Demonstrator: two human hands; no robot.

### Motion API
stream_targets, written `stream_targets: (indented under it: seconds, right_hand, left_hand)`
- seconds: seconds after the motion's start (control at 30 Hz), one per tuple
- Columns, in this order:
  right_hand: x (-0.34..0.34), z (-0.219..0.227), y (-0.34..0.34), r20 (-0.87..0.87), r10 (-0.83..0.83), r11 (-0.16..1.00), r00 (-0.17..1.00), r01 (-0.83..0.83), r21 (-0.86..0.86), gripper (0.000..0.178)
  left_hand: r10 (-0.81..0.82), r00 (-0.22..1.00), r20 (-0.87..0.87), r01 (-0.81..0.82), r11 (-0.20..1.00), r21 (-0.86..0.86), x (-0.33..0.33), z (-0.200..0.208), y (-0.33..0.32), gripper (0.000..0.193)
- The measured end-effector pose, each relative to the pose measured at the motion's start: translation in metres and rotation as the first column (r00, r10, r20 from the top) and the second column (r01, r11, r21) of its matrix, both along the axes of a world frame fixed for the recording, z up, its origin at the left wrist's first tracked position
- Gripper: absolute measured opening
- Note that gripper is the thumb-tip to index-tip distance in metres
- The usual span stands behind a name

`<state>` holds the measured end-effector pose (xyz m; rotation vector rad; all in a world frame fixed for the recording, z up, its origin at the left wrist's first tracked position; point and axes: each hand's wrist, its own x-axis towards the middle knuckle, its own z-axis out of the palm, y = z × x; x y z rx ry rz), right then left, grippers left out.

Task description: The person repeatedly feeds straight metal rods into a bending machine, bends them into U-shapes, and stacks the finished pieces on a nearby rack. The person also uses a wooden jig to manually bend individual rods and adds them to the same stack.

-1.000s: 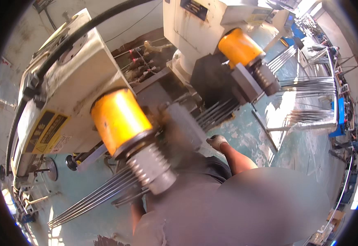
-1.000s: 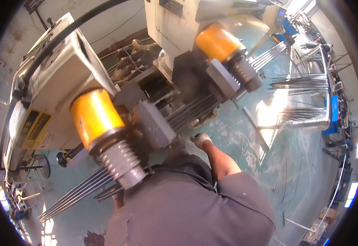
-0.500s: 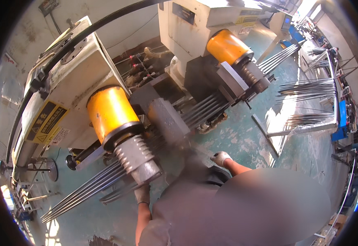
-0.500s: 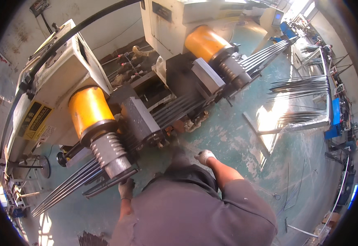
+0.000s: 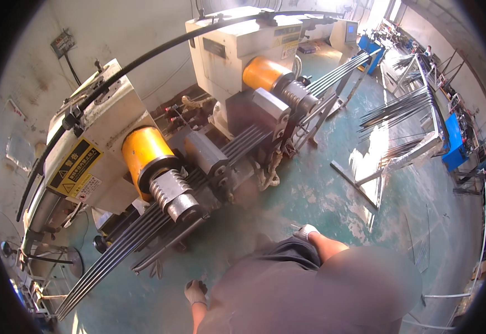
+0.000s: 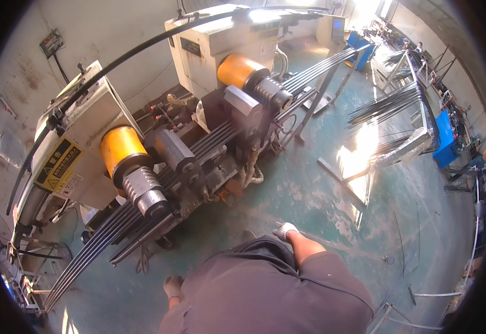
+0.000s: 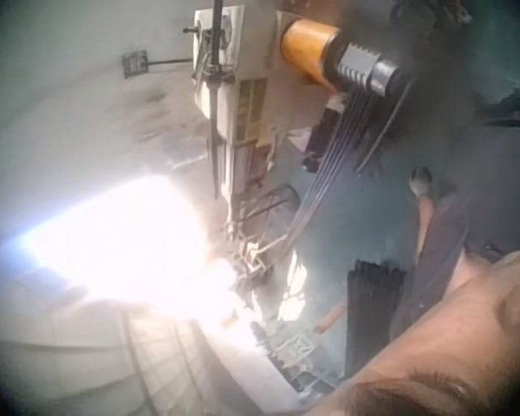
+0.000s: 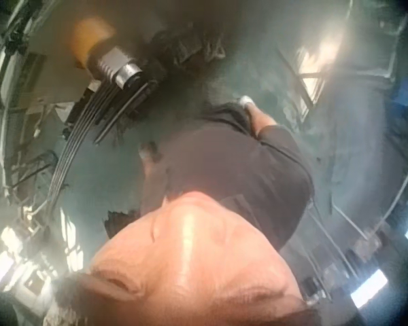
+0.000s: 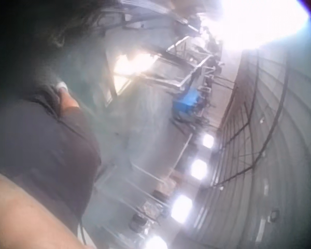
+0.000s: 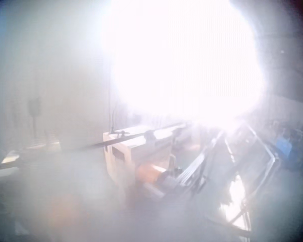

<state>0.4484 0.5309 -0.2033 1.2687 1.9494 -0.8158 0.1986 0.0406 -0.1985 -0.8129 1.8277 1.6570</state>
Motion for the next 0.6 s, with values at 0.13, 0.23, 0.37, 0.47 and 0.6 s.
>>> stream_targets:
  seconds: [0.13,0.23,0.37,0.47,0.6]
  right_hand:
    - [-0.035,0.004,0.013,-0.206,-0.039,0.996,0.978,0.053,0.066,0.050]
    - [-0.059,0.035,0.010,-0.348,-0.057,0.997,0.936,0.073,0.034,0.054]
    - [-0.051,0.039,0.011,-0.356,-0.028,0.998,0.934,0.048,0.048,0.056]
    - [-0.040,0.035,0.021,-0.290,-0.012,1.000,0.957,0.009,-0.013,0.058]
    - [-0.023,0.036,0.025,-0.292,-0.087,0.996,0.952,0.080,-0.038,0.056]
  left_hand:
    - [0.107,0.994,-0.012,-0.106,0.992,0.070,0.004,0.001,0.019,0.015]
    - [-0.002,0.999,-0.042,0.005,0.997,0.072,-0.003,-0.004,0.025,0.013]
    - [-0.331,0.940,-0.080,0.321,0.941,-0.110,-0.030,-0.012,0.015,0.009]
    - [-0.896,-0.016,0.445,0.251,-0.434,-0.865,-0.050,0.001,0.007,0.007]
    - [-0.794,0.030,0.607,-0.128,-0.605,-0.786,-0.072,0.026,-0.005,0.012]
